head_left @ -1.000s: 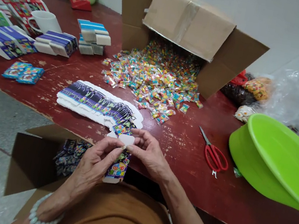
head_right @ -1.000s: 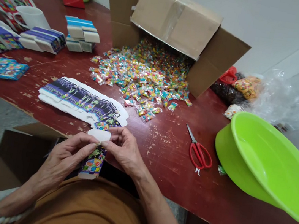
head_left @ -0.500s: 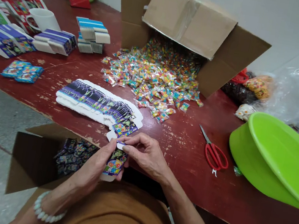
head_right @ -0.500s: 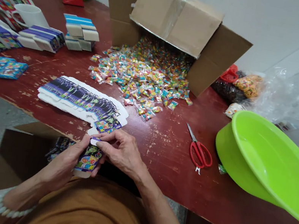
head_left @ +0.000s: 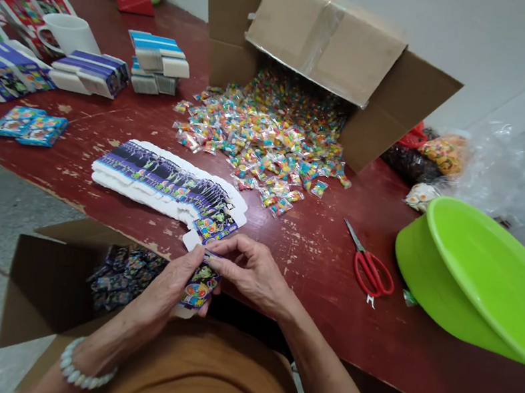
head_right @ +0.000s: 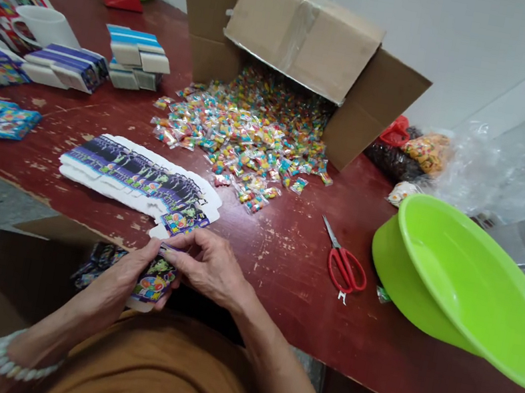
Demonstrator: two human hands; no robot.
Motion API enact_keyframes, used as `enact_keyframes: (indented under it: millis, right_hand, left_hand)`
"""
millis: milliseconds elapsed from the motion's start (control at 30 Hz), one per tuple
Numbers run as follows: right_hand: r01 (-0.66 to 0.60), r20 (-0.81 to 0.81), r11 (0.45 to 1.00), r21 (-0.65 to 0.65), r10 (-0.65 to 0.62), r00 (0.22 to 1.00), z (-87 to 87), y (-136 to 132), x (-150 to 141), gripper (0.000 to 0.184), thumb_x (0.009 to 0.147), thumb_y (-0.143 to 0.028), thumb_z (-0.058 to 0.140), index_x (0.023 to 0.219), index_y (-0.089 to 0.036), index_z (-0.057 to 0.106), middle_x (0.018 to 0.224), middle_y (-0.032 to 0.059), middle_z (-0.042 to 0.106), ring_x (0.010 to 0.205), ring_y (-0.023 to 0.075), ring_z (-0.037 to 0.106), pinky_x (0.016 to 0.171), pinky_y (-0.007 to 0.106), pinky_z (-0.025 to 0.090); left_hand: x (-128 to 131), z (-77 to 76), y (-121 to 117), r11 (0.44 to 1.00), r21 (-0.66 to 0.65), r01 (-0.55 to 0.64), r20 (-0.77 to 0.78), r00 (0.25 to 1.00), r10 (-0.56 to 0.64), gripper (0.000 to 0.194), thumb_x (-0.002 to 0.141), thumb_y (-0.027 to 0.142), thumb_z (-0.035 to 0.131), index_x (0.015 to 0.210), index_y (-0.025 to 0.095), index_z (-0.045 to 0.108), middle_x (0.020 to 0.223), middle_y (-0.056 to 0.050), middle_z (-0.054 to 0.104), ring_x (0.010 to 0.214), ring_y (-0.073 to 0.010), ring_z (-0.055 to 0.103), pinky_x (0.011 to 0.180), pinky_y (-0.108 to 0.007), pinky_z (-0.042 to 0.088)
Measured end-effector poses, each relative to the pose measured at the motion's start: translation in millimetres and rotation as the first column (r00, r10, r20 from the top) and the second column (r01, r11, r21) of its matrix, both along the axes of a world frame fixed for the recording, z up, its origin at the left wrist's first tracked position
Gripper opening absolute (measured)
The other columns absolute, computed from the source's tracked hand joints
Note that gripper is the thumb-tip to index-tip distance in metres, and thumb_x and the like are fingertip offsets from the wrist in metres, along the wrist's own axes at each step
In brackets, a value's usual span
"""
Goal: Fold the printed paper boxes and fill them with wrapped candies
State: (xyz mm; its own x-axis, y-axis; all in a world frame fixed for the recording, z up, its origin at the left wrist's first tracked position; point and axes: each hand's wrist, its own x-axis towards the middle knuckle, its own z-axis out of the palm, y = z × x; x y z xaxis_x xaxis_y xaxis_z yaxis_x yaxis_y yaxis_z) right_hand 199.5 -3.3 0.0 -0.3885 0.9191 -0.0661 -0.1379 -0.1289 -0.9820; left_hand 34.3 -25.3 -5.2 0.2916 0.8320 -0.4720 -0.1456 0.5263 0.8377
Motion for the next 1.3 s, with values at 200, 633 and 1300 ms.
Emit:
enact_keyframes:
  millis: [200, 633, 1300]
  right_hand:
    - [0.013, -0.062, 0.989, -0.146, -0.022, 0.998, -8.9, 0.4, -5.6, 0.031, 0.079, -0.046, 0.078, 0.095, -0.02, 0.071, 0.082, -0.0008, 0.07, 0.056, 0.0077, 0.056, 0.053, 0.021, 0.047]
    - [0.087, -0.01, 0.996, -0.007, -0.087, 0.996, -5.0, -2.8, 0.7, 0.025, 0.083, -0.039, 0.073, 0.074, -0.016, 0.068, 0.095, 0.0045, 0.074, 0.057, 0.009, 0.057, 0.052, 0.024, 0.049]
    - [-0.037, 0.422, 0.708, 0.705, -0.376, 0.825, -17.6, -18.4, -10.6, 0.02, 0.097, -0.022, 0.055, 0.111, -0.019, 0.069, 0.108, 0.0105, 0.072, 0.099, 0.0197, 0.065, 0.088, 0.036, 0.052]
  left_hand:
    - [0.7, -0.2, 1.0, 0.999, -0.022, -0.043, 0.052, 0.998, 0.044, 0.064, 0.082, 0.075, 0.055, 0.091, 0.013, 0.071, 0.063, -0.003, 0.067, 0.044, -0.0131, 0.06, 0.044, -0.023, 0.046]
    - [-0.5, -7.7, 1.6, 0.999, 0.04, 0.027, 0.003, 1.0, -0.027, 0.071, 0.086, 0.07, 0.053, 0.129, 0.014, 0.064, 0.063, -0.002, 0.067, 0.046, -0.0136, 0.057, 0.047, -0.023, 0.044]
    - [-1.1, -8.0, 2.2, 0.998, 0.062, -0.02, -0.028, 0.999, 0.021, 0.072, 0.086, 0.068, 0.057, 0.143, 0.024, 0.057, 0.098, -0.006, 0.075, 0.052, -0.0118, 0.055, 0.05, -0.024, 0.05]
